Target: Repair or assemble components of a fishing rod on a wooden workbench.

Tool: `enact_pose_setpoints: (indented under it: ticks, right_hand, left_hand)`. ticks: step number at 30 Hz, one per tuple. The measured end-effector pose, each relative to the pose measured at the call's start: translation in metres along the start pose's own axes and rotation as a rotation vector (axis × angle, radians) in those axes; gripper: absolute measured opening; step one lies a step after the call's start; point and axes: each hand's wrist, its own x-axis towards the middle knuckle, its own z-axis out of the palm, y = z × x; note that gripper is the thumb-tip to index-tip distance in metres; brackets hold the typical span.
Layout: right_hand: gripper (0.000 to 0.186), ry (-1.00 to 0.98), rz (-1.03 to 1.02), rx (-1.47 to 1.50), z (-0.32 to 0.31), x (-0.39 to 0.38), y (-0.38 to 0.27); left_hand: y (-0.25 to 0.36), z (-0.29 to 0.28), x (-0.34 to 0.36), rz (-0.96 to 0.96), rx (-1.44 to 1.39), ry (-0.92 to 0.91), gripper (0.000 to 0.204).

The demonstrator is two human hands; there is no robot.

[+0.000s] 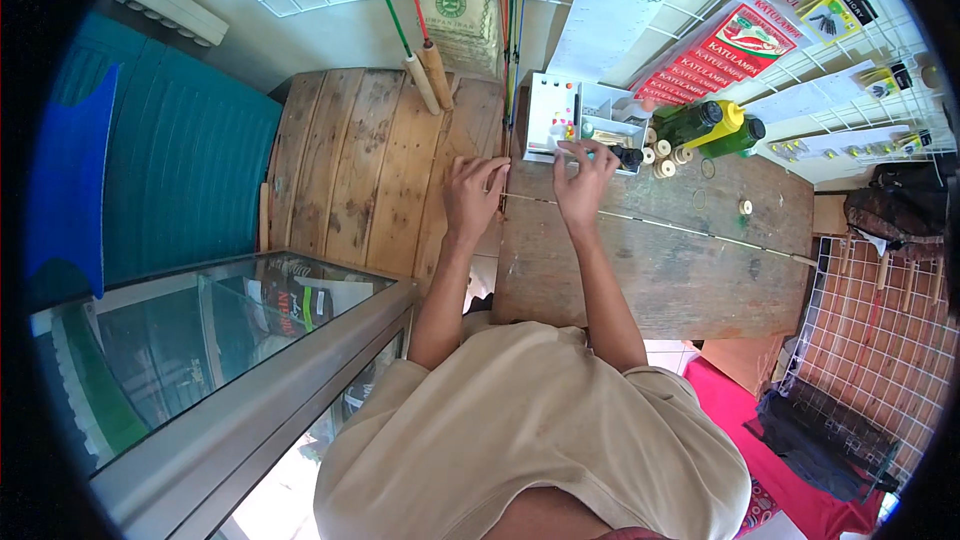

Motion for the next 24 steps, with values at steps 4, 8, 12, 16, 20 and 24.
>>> enact_pose_setpoints:
  ticks: [4, 8, 12, 16, 20, 24]
  right_hand:
    - [0.016, 0.027, 0.042, -0.181, -0.005, 0.012, 0.011]
    - [0.018, -0.017, 0.034, -0.287, -0.001, 0.020, 0.012]
    - [0.018, -0.078, 0.012, -0.410, 0.004, 0.027, 0.009]
    - [0.014, -0.124, 0.035, -0.453, 0.006, 0.032, 0.012]
    - [0.013, -0.175, 0.076, -0.501, 0.008, 0.038, 0.014]
    - [0.015, -0.221, 0.040, -0.568, 0.007, 0.039, 0.009]
  left_hand:
    - [-0.005, 0.005, -0.001, 0.081, 0.083, -0.014, 0.012]
    - [-0.007, 0.009, 0.000, 0.072, 0.105, -0.038, 0.013]
    - [-0.009, 0.011, 0.000, 0.071, 0.092, -0.028, 0.012]
    - [-0.008, 0.011, 0.003, 0.067, 0.045, -0.026, 0.012]
    - [-0.007, 0.009, 0.005, 0.070, 0.024, -0.037, 0.011]
    - [-0.012, 0.009, 0.004, 0.084, 0.049, -0.036, 0.012]
